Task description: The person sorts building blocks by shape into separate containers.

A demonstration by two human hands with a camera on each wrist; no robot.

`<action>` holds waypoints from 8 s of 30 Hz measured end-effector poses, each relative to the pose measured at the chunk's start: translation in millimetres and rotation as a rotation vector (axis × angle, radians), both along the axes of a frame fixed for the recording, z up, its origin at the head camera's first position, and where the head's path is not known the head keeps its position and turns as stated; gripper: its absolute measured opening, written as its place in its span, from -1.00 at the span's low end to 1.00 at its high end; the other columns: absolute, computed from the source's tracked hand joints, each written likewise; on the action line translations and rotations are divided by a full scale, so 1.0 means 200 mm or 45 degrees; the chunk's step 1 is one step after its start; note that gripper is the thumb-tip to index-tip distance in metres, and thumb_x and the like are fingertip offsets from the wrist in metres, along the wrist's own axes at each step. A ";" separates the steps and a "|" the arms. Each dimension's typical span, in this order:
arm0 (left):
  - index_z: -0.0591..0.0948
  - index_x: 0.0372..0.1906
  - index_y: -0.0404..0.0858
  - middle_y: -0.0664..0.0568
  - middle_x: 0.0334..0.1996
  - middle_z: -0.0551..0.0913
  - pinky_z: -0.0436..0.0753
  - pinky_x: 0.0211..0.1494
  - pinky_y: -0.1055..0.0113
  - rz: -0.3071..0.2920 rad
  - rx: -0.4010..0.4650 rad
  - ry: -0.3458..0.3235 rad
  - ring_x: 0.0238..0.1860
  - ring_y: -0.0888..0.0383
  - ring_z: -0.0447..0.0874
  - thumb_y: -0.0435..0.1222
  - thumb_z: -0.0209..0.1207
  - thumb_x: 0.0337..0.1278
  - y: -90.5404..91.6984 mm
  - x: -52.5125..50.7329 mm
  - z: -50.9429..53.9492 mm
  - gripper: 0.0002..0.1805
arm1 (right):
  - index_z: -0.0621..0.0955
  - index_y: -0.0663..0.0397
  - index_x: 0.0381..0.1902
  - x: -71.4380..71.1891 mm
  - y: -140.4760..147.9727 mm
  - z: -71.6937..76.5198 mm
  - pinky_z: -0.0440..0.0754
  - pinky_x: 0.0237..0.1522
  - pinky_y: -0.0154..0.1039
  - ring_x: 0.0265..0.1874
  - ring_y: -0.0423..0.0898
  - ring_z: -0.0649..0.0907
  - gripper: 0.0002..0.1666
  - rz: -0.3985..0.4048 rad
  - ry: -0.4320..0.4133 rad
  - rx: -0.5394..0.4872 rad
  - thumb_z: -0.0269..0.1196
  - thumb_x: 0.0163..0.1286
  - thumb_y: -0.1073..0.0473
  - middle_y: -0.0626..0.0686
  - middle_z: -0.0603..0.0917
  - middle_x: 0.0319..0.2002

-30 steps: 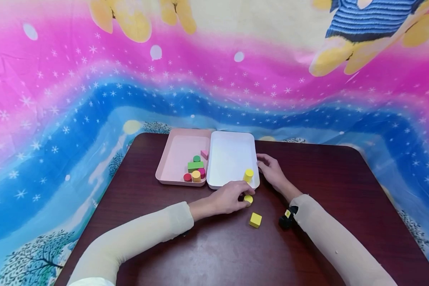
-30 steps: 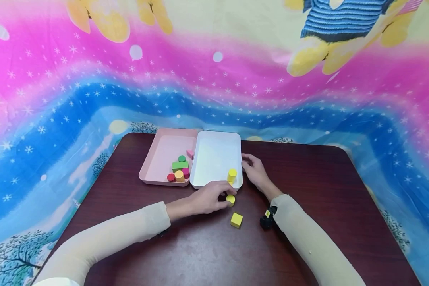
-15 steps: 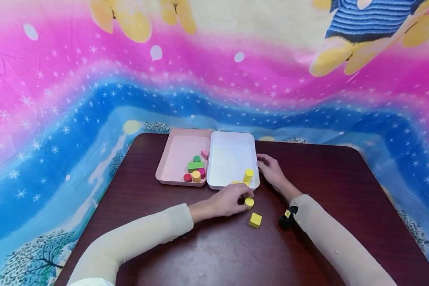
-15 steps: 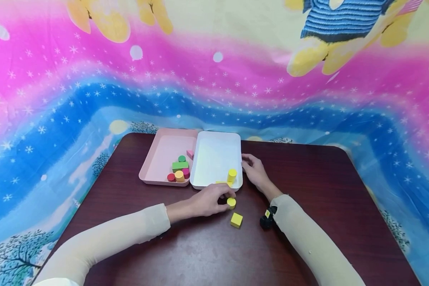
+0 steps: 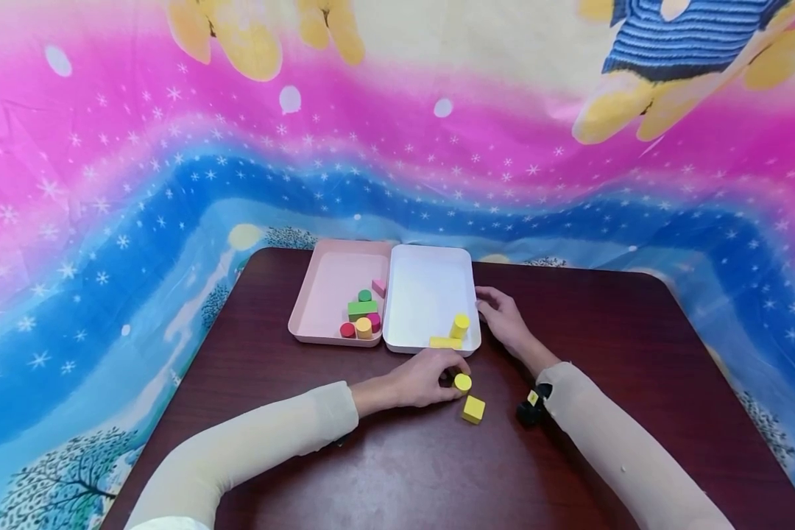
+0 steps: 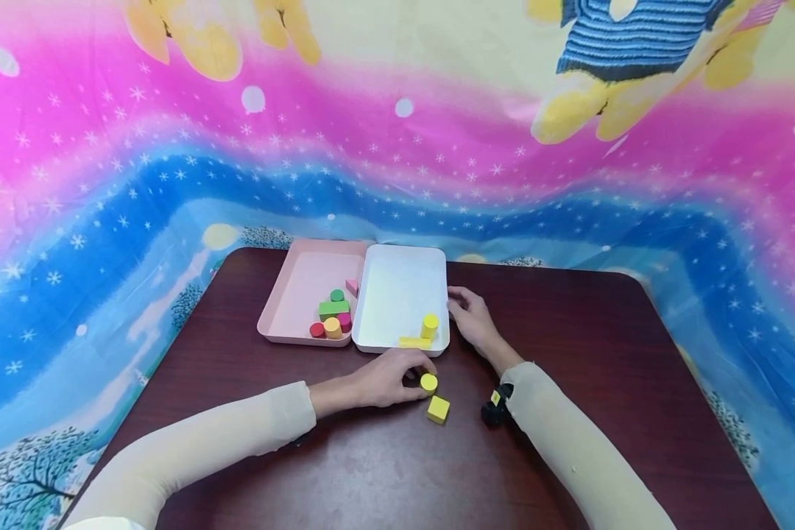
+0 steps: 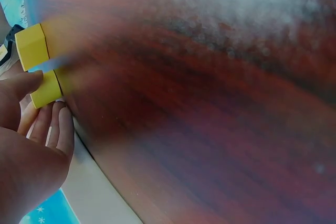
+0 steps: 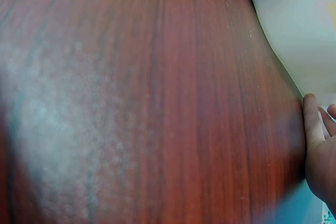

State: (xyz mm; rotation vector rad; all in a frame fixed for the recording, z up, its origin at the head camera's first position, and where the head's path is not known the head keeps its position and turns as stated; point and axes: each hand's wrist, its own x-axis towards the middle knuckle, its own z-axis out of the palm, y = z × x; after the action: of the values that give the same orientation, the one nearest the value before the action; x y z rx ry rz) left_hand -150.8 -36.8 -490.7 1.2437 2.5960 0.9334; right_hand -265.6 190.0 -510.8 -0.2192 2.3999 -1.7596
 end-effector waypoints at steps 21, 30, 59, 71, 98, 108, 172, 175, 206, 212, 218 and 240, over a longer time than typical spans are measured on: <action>0.70 0.16 -0.13 0.16 0.03 0.66 0.52 0.20 0.52 -0.010 0.020 -0.032 0.04 0.20 0.60 -0.19 0.38 0.39 -0.03 -0.01 0.08 -0.68 | 0.44 0.19 0.52 0.00 0.01 -0.01 0.59 0.34 0.04 0.33 0.12 0.60 -0.49 0.006 0.020 -0.023 0.07 0.72 0.16 0.23 0.56 0.39; 0.68 0.19 -0.25 0.06 0.06 0.67 0.63 0.18 0.46 0.003 0.163 -0.082 0.02 0.23 0.64 -0.30 0.41 0.34 -0.05 -0.04 0.17 -0.63 | 0.46 0.20 0.50 0.00 0.00 -0.01 0.60 0.33 0.02 0.30 0.11 0.62 -0.49 -0.001 0.039 -0.011 0.08 0.72 0.15 0.23 0.57 0.37; 0.70 0.14 -0.20 0.05 0.03 0.68 0.69 0.19 0.40 0.135 0.304 -0.136 0.02 0.22 0.70 -0.31 0.49 0.25 -0.08 -0.13 0.25 -0.61 | 0.49 0.16 0.47 0.00 0.00 -0.01 0.62 0.31 0.03 0.28 0.09 0.62 -0.52 -0.028 0.017 -0.008 0.08 0.70 0.18 0.21 0.58 0.36; 0.70 0.16 -0.22 0.04 0.02 0.68 0.71 0.21 0.29 0.205 0.295 -0.134 0.03 0.18 0.70 -0.33 0.49 0.24 -0.11 -0.18 0.24 -0.60 | 0.47 0.19 0.50 -0.01 0.00 -0.01 0.60 0.34 0.04 0.30 0.11 0.60 -0.50 -0.025 0.008 0.002 0.06 0.70 0.20 0.24 0.55 0.39; 0.69 0.18 -0.19 0.04 0.03 0.68 0.70 0.23 0.26 0.382 0.318 -0.217 0.08 0.11 0.71 -0.31 0.48 0.25 -0.14 -0.27 0.20 -0.58 | 0.44 0.18 0.51 0.01 -0.01 0.00 0.58 0.36 0.08 0.32 0.12 0.59 -0.50 -0.030 -0.026 0.010 0.06 0.72 0.19 0.22 0.54 0.40; 0.69 0.17 -0.16 0.08 0.03 0.67 0.70 0.21 0.31 0.428 0.304 -0.225 0.06 0.14 0.70 -0.28 0.46 0.29 -0.15 -0.31 0.15 -0.61 | 0.44 0.18 0.52 0.00 -0.02 0.00 0.59 0.35 0.08 0.29 0.13 0.60 -0.50 -0.033 -0.008 0.016 0.04 0.72 0.19 0.23 0.56 0.36; 0.65 0.26 -0.23 -0.02 0.14 0.68 0.69 0.26 0.24 0.484 0.152 -0.219 0.19 0.07 0.67 -0.26 0.42 0.34 -0.13 -0.35 0.10 -0.56 | 0.46 0.15 0.51 0.02 -0.02 -0.01 0.62 0.30 0.12 0.23 0.14 0.63 -0.50 -0.065 0.050 0.067 0.06 0.71 0.17 0.23 0.60 0.31; 0.65 0.27 -0.22 -0.02 0.15 0.67 0.69 0.27 0.22 0.484 0.166 -0.211 0.20 0.07 0.67 -0.25 0.42 0.34 -0.14 -0.33 0.13 -0.55 | 0.47 0.15 0.50 0.02 -0.02 -0.01 0.61 0.31 0.11 0.25 0.13 0.63 -0.50 -0.067 0.051 0.073 0.07 0.71 0.17 0.21 0.60 0.32; 0.63 0.29 -0.26 -0.13 0.18 0.68 0.67 0.31 0.14 0.144 0.393 -0.273 0.21 -0.07 0.69 -0.15 0.46 0.31 -0.14 -0.17 0.22 -0.47 | 0.50 0.13 0.48 0.03 -0.01 -0.02 0.65 0.27 0.07 0.22 0.11 0.65 -0.52 -0.062 0.096 0.075 0.08 0.71 0.15 0.20 0.63 0.31; 0.67 0.23 -0.18 -0.01 0.12 0.70 0.68 0.26 0.27 0.043 0.409 -0.230 0.15 0.05 0.71 -0.14 0.48 0.27 -0.12 -0.12 0.22 -0.51 | 0.50 0.18 0.47 0.03 -0.03 0.00 0.65 0.24 0.07 0.19 0.14 0.67 -0.51 -0.054 0.118 0.058 0.09 0.70 0.16 0.24 0.64 0.28; 0.65 0.24 -0.22 -0.04 0.13 0.71 0.69 0.25 0.29 -0.056 0.367 -0.231 0.14 0.09 0.71 -0.19 0.50 0.25 -0.09 -0.08 0.21 -0.49 | 0.53 0.14 0.45 0.01 -0.02 -0.02 0.66 0.23 0.08 0.16 0.13 0.68 -0.53 -0.052 0.142 0.052 0.09 0.71 0.14 0.22 0.67 0.24; 0.64 0.32 -0.20 0.10 0.23 0.67 0.60 0.30 0.41 -0.094 0.224 -0.243 0.22 0.21 0.65 -0.10 0.46 0.32 -0.05 -0.03 0.09 -0.45 | 0.53 0.11 0.45 0.02 -0.01 -0.03 0.66 0.24 0.09 0.18 0.08 0.67 -0.54 -0.064 0.142 0.096 0.08 0.71 0.14 0.17 0.65 0.26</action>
State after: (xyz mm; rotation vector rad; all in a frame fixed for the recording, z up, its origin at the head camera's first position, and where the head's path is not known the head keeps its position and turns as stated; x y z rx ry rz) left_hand -157.3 -46.5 -473.1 1.2135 2.3489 1.2232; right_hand -261.1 187.1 -516.4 -0.2564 2.5661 -1.7162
